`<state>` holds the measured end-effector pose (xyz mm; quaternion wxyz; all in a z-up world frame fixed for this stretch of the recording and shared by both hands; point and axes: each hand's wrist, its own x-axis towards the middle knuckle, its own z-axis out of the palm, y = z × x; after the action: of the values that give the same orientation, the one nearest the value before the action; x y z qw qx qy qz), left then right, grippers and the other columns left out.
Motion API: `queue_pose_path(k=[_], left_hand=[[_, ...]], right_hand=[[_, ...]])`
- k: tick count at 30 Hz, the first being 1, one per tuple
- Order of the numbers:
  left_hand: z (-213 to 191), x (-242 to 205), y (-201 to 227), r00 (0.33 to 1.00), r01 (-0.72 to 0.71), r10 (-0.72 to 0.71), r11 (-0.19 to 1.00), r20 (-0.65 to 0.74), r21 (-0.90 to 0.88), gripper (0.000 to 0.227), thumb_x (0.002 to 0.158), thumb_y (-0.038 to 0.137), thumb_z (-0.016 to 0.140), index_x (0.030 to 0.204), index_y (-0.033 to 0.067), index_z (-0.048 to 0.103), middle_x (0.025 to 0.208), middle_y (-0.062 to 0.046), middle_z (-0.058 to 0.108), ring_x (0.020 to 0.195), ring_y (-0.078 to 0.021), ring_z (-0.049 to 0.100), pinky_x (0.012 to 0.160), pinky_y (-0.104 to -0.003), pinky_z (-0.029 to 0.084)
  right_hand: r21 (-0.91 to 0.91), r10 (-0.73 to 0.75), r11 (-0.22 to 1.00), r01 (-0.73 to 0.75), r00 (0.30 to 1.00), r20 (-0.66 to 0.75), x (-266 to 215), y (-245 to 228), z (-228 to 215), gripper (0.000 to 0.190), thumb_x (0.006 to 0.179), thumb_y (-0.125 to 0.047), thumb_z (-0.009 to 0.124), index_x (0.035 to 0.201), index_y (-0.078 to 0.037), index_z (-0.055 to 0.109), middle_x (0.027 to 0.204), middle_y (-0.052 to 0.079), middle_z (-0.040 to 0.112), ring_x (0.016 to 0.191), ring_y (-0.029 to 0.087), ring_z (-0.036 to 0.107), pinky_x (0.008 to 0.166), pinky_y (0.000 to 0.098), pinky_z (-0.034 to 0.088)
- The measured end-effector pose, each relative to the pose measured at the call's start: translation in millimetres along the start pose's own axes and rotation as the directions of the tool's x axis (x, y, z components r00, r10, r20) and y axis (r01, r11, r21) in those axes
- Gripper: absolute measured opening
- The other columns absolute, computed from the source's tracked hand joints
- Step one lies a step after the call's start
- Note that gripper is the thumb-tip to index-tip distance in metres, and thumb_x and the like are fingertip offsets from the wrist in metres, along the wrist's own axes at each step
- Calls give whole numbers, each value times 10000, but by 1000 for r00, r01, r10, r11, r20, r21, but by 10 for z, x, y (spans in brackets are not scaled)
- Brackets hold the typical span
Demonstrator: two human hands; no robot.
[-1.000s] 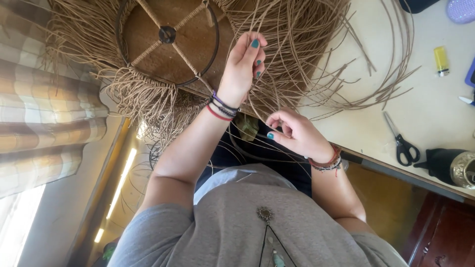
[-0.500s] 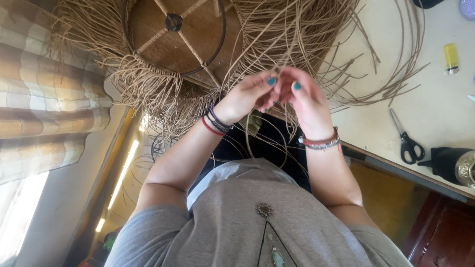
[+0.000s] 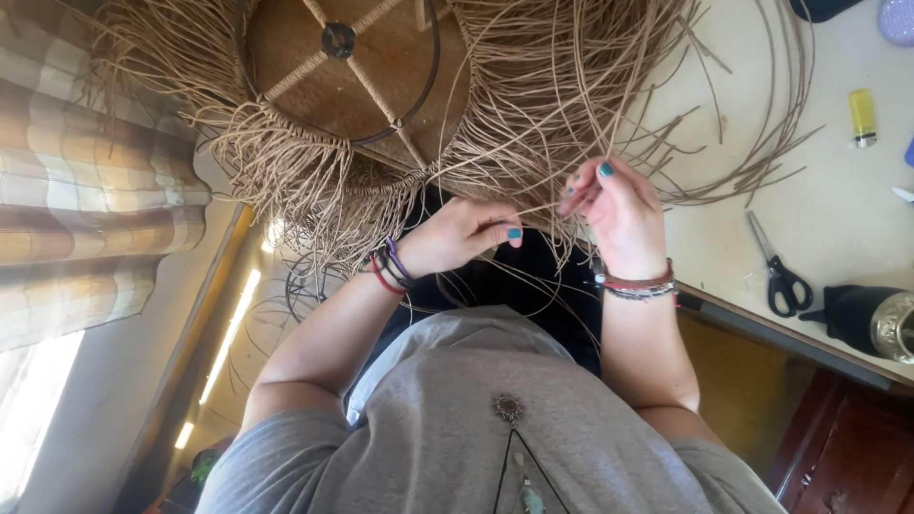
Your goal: Weaving long fiber strands onto a circular frame to create a decorative object.
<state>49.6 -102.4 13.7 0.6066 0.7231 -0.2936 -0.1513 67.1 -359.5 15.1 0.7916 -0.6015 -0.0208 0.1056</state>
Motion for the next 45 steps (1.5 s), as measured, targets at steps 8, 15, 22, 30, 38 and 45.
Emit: queue_pose_path(k=[8,15,22,30,38,45], left_hand=[[-19,225,-216,939,190,-287,892,-190,-411,376,1098,302,419,981,96,711,782,-32,599,718,-97,567,659,-245,484],[169,310,-30,805,-191,-280,713,-523,-675,334,1118,299,424,935,64,576,1285,-214,680,1160,-368,678,947,-449,584],[291,244,97,730,-353,-281,626,-623,-695,373,1120,308,475,1219,-6,651,1207,-216,722,1147,-328,691,981,-476,577],[341,136,420,769,-338,-205,674,-605,-658,328,1108,212,478,1227,-20,676,1036,-225,761,1075,-267,722,1013,-384,554],[347,115,368,778,-365,-135,699,-614,-615,315,1105,178,479,1179,-44,690,1032,-244,756,1082,-273,720,1025,-397,544],[285,136,236,745,-413,-169,644,-645,-645,295,1110,217,455,1015,21,654,1019,-199,757,1059,-257,732,993,-370,562]], right_hand=[[-628,165,777,44,948,271,-436,-410,99,323,1030,9,355,1257,59,580,600,7,434,463,112,405,459,235,366],[-671,-41,741,31,999,1,-602,-6,70,152,982,-45,595,980,-108,733,714,45,637,668,102,566,607,271,523],[-568,-398,761,312,917,-30,-596,188,431,164,1023,-47,601,1035,-6,759,796,109,673,692,144,665,537,228,535],[-657,-413,638,401,899,147,-594,20,808,115,955,-8,675,928,-21,787,722,97,703,623,208,721,492,270,552],[-644,-392,667,374,912,123,-597,70,735,161,998,-70,646,930,-34,787,703,91,703,569,157,667,462,256,519],[-623,-325,715,317,940,106,-586,184,596,148,1004,-62,647,958,-29,784,797,131,730,621,192,675,525,288,533]])
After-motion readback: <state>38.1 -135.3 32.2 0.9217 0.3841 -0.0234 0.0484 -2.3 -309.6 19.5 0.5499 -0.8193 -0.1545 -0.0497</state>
